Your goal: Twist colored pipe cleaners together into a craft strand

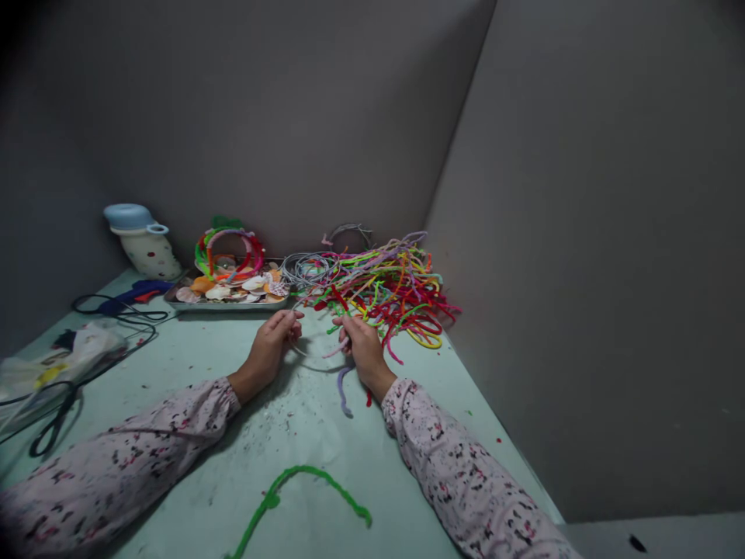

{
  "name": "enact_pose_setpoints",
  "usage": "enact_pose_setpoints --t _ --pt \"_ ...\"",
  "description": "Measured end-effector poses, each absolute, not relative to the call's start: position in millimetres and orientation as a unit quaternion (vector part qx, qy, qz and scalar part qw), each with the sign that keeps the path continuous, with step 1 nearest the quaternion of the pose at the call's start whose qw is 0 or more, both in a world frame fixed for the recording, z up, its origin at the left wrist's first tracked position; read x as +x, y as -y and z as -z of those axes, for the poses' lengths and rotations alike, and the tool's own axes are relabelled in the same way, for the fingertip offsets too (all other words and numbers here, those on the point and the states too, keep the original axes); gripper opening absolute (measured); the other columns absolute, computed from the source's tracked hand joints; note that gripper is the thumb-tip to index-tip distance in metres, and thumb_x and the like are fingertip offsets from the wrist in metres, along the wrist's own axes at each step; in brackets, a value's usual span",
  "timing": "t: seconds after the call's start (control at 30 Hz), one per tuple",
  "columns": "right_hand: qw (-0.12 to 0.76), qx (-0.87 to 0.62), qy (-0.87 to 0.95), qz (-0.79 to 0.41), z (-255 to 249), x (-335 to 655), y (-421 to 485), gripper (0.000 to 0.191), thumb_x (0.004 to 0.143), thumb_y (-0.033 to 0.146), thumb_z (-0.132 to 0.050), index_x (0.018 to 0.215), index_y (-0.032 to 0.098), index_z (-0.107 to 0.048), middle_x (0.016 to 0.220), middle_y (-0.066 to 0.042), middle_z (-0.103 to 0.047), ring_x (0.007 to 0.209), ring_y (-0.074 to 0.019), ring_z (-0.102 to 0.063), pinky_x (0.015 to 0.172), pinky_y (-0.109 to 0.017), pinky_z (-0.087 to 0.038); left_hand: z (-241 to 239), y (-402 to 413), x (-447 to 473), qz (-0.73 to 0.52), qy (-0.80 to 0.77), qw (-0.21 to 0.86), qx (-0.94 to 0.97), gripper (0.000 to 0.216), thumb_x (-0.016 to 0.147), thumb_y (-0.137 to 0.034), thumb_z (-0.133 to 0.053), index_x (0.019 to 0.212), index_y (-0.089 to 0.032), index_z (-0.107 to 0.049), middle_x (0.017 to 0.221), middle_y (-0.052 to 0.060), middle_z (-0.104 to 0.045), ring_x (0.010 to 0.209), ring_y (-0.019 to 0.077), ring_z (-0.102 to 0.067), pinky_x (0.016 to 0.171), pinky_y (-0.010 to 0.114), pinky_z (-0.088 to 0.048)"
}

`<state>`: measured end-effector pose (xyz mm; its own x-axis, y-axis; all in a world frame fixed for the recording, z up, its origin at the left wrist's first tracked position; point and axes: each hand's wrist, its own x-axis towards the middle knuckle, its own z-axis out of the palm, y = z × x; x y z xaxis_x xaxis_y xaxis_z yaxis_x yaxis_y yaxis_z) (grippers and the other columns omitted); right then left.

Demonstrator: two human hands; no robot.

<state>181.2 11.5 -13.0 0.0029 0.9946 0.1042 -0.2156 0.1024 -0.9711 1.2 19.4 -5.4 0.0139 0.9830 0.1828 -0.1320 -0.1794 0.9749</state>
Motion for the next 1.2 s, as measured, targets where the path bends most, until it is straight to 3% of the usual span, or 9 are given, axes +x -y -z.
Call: enact_pose_setpoints --t 0.2,0.33,0.47,0.9,1.2 --pt "0.552 -0.429 0.502 -0.509 10.9 180.1 -8.0 0.036 0.082 0.051 -0.054 0.09 0.019 -0.067 0.064 0.002 -0.052 0.048 -0.0082 -0.039 0.044 -0.023 -0.028 5.1 -20.8 -0.5 -0.563 -0.443 0.474 0.512 0.031 0.083 -0.045 -0.052 0.085 -0.014 -0.061 0.055 -0.004 -0.049 0.047 0.0065 -0.04 0.045 0.017 -0.031" --pt "0.566 -0.441 0.499 -0.486 8.3 179.8 -8.3 0.035 0.081 0.05 -0.055 0.085 0.017 -0.066 0.068 0.001 -0.056 0.051 -0.0092 -0.042 0.047 -0.024 -0.031 4.2 -20.0 0.0 -0.553 -0.44 0.493 0.507 0.03 0.081 -0.042 -0.053 0.091 -0.015 -0.061 0.054 -0.004 -0.05 0.045 0.0061 -0.04 0.042 0.016 -0.029" --pt "0.576 -0.44 0.48 -0.495 8.1 180.9 -10.2 0.035 0.081 0.051 -0.055 0.076 0.017 -0.063 0.069 0.0 -0.057 0.05 -0.0096 -0.043 0.047 -0.025 -0.03 2.6 -19.3 1.0 -0.553 -0.43 0.504 0.505 0.028 0.081 -0.037 -0.052 0.096 -0.015 -0.059 0.052 -0.004 -0.051 0.044 0.0068 -0.041 0.043 0.016 -0.032" --pt "0.55 -0.431 0.471 -0.538 7.3 181.9 -11.0 0.037 0.08 0.051 -0.056 0.09 0.017 -0.066 0.066 0.002 -0.054 0.049 -0.0101 -0.044 0.047 -0.026 -0.031 0.7 -17.2 1.7 -0.546 -0.434 0.521 0.492 0.025 0.078 -0.033 -0.052 0.094 -0.015 -0.058 0.053 -0.004 -0.053 0.042 0.0065 -0.042 0.041 0.016 -0.032" --pt "0.53 -0.433 0.532 -0.5 9.5 181.0 -8.5 0.041 0.085 0.055 -0.049 0.091 0.018 -0.067 0.069 0.0 -0.056 0.051 -0.0099 -0.046 0.048 -0.024 -0.035 6.9 -22.7 -1.0 -0.583 -0.439 0.503 0.463 0.025 0.077 -0.034 -0.053 0.093 -0.015 -0.058 0.053 -0.005 -0.052 0.043 0.006 -0.041 0.042 0.015 -0.031"
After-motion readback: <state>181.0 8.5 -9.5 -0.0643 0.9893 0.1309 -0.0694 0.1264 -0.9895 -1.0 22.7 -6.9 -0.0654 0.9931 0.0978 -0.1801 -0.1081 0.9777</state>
